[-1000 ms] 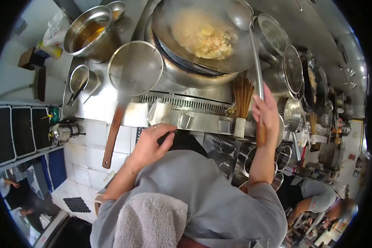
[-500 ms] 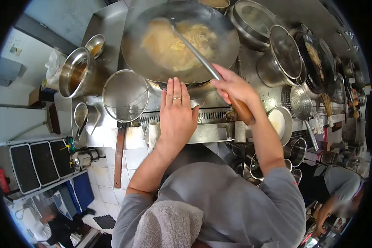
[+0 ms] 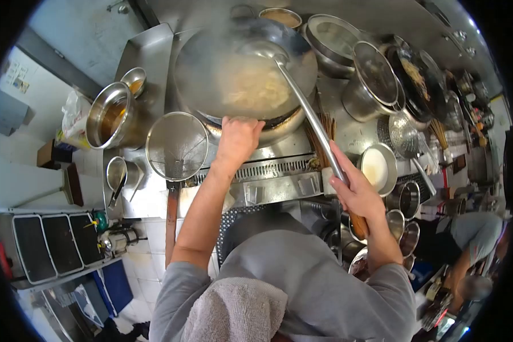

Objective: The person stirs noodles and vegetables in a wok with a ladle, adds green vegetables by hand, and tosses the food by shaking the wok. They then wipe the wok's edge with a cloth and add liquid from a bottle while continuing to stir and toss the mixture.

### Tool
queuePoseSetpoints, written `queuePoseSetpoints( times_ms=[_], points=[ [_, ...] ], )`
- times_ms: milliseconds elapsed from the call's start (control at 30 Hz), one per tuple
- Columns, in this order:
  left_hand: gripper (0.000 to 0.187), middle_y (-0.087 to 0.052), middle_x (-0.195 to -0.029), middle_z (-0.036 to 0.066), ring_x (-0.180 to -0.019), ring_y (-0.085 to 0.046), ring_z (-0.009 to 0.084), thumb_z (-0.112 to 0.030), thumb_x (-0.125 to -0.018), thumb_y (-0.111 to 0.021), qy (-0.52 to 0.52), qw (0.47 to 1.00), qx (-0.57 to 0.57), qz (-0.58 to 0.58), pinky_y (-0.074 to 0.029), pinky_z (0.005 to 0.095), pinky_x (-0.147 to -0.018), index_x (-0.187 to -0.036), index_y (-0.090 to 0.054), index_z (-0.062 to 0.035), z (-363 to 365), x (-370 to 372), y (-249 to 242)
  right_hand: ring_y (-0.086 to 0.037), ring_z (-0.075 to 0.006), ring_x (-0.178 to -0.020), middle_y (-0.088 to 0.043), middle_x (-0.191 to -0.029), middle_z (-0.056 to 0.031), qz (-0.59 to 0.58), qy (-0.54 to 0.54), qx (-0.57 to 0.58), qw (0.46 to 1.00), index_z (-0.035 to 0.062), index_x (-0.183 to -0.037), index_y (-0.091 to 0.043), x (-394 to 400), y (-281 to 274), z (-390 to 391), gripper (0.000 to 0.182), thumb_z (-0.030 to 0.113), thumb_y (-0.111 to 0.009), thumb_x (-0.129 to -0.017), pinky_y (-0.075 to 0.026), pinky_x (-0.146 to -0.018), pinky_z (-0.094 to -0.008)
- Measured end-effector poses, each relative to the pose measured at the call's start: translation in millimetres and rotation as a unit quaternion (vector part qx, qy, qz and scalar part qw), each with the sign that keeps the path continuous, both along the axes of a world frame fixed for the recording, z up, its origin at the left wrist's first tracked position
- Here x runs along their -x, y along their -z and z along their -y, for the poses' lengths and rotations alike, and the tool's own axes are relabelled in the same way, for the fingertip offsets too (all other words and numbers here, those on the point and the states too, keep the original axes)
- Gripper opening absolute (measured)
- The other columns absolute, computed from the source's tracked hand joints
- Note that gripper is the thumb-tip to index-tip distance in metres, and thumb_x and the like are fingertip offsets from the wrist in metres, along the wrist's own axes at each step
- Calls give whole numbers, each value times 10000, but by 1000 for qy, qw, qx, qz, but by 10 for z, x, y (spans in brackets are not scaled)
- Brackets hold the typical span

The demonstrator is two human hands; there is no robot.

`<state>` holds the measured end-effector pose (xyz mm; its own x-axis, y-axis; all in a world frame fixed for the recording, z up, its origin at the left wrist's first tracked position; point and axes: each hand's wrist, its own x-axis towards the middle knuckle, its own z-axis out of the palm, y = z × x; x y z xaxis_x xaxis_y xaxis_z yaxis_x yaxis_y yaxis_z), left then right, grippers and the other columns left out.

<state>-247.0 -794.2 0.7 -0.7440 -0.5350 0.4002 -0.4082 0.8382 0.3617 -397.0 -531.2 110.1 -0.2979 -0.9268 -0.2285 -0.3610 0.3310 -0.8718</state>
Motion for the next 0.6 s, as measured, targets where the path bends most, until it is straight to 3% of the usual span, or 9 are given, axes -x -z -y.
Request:
queuePoseSetpoints(
  times_ms=[33, 100, 167, 233, 333, 433, 533, 600],
  points=[
    [249, -674, -743, 153, -729, -647, 321, -226, -899, -623, 28, 998, 32, -42, -432, 465, -733, -729, -674, -51, 41, -11, 156, -506, -121, -532, -632, -859, -81, 112, 40, -19, 993, 171, -1553, -267, -146, -24, -46, 691, 21, -547, -940, -491, -526, -293],
    [242, -671, -746, 144, -740, -645, 320, -227, -899, -623, -11, 998, 39, -45, -429, 463, -739, -735, -670, -55, 84, 54, 328, -419, -39, -487, -483, -717, 29, 184, 56, 0, 981, 191, -1553, -278, -286, -48, -99, 666, 13, -517, -958, -416, -432, -222],
    [235, -668, -745, 138, -748, -643, 318, -225, -898, -625, -26, 998, 36, -44, -424, 461, -743, -737, -665, -59, -157, -19, 292, -420, -57, -479, -447, -678, 40, 245, 37, -26, 968, 204, -1541, -308, -278, -243, -160, 621, 31, -477, -969, -423, -422, -223],
    [229, -663, -740, 137, -754, -641, 316, -222, -894, -628, -21, 997, 37, -61, -417, 459, -746, -734, -659, -62, -556, -146, -254, -439, -54, -484, -445, -674, 41, 238, -3, -74, 968, 201, -1528, -333, -137, -371, -285, 609, 43, -488, -961, -425, -421, -219],
    [227, -657, -731, 136, -748, -638, 330, -211, -901, -634, -12, 999, 29, -43, -407, 466, -718, -731, -644, -62, -681, -248, -432, -472, -74, -488, -484, -687, 13, 160, -49, -157, 973, 182, -1513, -360, -59, -565, -286, 570, 81, -483, -966, -442, -443, -241],
    [225, -665, -732, 122, -723, -644, 329, -227, -907, -624, -14, 998, 43, -34, -414, 472, -703, -743, -654, -76, -460, -139, -291, -456, -91, -473, -487, -664, -4, 15, -114, -155, 981, 185, -1530, -323, -97, -464, -53, 567, 107, -455, -985, -432, -456, -257],
    [213, -679, -747, 118, -722, -656, 307, -241, -903, -613, -55, 996, 55, 31, -422, 457, -733, -773, -684, -89, -476, -66, -193, -529, -164, -498, -584, -775, -100, -67, -89, -119, 987, 200, -1516, -354, -232, -113, 253, 545, 170, -461, -982, -488, -522, -324],
    [204, -676, -739, 122, -721, -655, 310, -230, -897, -624, -45, 997, 56, -16, -419, 452, -740, -770, -678, -79, -659, -216, 51, -543, -173, -507, -604, -804, -123, -98, -71, -98, 988, 208, -1520, -347, -304, 61, 405, 553, 165, -462, -981, -495, -528, -334]
  ],
)
